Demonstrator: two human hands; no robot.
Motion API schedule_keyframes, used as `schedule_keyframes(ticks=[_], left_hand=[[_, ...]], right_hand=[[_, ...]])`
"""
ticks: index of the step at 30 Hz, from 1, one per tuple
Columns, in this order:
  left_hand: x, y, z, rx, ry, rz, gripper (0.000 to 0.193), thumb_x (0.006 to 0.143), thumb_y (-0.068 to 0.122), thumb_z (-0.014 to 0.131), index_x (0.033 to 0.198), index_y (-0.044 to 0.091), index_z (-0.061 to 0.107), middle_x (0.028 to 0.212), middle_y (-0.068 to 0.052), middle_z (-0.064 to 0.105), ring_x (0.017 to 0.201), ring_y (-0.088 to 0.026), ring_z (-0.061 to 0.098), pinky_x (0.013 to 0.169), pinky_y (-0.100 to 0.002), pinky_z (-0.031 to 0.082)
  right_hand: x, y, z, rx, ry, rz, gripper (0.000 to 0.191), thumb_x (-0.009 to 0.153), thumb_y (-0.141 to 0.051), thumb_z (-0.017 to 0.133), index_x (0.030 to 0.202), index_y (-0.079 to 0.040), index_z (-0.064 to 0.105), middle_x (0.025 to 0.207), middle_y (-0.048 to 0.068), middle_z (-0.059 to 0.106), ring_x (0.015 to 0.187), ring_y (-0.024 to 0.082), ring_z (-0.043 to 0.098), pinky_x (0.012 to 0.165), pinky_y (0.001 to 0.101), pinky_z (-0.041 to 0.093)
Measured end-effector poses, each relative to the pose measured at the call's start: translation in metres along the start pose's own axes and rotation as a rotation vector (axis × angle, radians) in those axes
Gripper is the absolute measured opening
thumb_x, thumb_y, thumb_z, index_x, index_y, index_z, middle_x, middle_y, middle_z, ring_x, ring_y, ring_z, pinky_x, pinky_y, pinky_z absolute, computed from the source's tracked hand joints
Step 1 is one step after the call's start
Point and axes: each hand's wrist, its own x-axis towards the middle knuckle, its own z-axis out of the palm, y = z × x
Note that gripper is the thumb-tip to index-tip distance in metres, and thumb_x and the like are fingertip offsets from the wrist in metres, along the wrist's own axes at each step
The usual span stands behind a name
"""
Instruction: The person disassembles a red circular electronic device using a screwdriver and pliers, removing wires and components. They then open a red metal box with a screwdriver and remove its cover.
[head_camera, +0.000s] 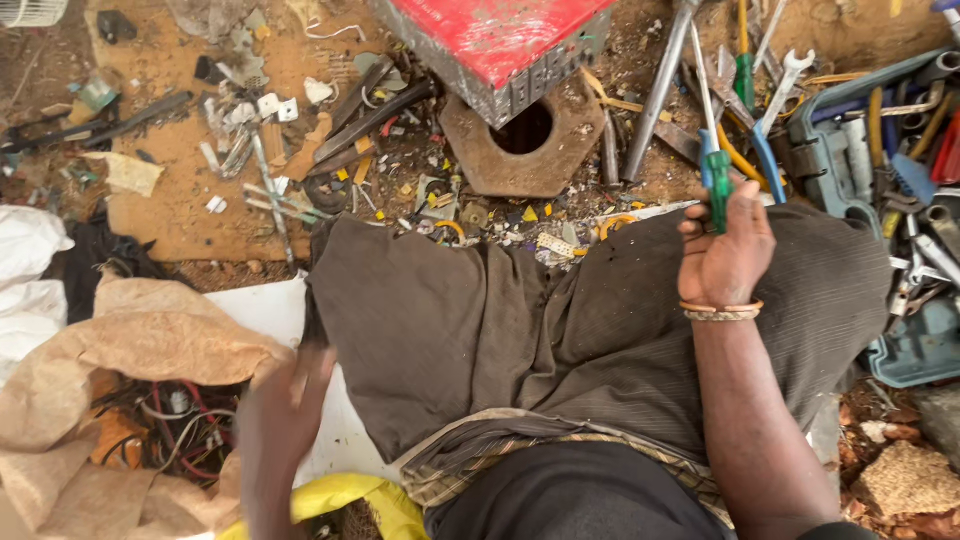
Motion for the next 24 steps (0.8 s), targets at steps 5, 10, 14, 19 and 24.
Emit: schedule_keyframes(ticks=[5,10,14,19,24], left_hand=[[0.153,0.138,0.076,-1.001,-0.061,0.339,0.064,0.097,0.045,0.072,0.142,0.006,0.049,0.123,0.002,0.058,0.108,-0.011,0.063,0.091,-0.031,0.053],[0.288,0.259,0.102,-1.073,-0.181,-0.008,0.092,0.088,0.056,0.069,0.153,0.0,0.037,0.164,-0.023,0.027,0.152,-0.042,0.023,0.115,-0.072,0.021],[0.333,0.297,0.115,-1.238,-0.243,0.024,0.112,0.072,0.059,0.082,0.156,0.007,0.031,0.165,-0.022,0.024,0.151,-0.042,0.023,0.117,-0.07,0.02],[0.353,0.301,0.135,-1.427,-0.368,-0.032,0.109,0.056,0.048,0.086,0.147,0.004,0.045,0.157,-0.026,0.049,0.142,-0.042,0.048,0.112,-0.067,0.02],[0.342,0.298,0.128,-1.524,0.116,0.147,0.114,0.071,0.024,0.096,0.156,0.003,0.023,0.154,-0.022,0.036,0.142,-0.037,0.039,0.115,-0.063,0.031]], right_hand=[[0.009,0.008,0.003,-0.056,-0.001,0.081,0.025,0.111,-0.03,0.059,0.112,-0.005,0.061,0.093,0.007,0.068,0.075,0.015,0.067,0.062,0.029,0.057],[0.013,0.015,0.002,-0.152,0.034,0.115,0.024,0.11,-0.028,0.058,0.115,-0.005,0.06,0.093,0.006,0.068,0.074,0.015,0.067,0.06,0.0284,0.056],[0.014,0.02,-0.001,-0.166,0.037,0.129,0.027,0.108,-0.027,0.059,0.124,-0.004,0.061,0.092,0.005,0.068,0.071,0.015,0.066,0.059,0.0284,0.055],[0.023,0.029,-0.001,-0.187,0.004,0.133,0.028,0.108,-0.026,0.061,0.126,-0.004,0.063,0.094,0.006,0.067,0.072,0.015,0.066,0.06,0.0289,0.055],[0.025,0.031,-0.007,-0.245,0.013,0.118,0.026,0.109,-0.026,0.062,0.123,-0.005,0.062,0.094,0.007,0.069,0.072,0.017,0.067,0.06,0.0291,0.055]])
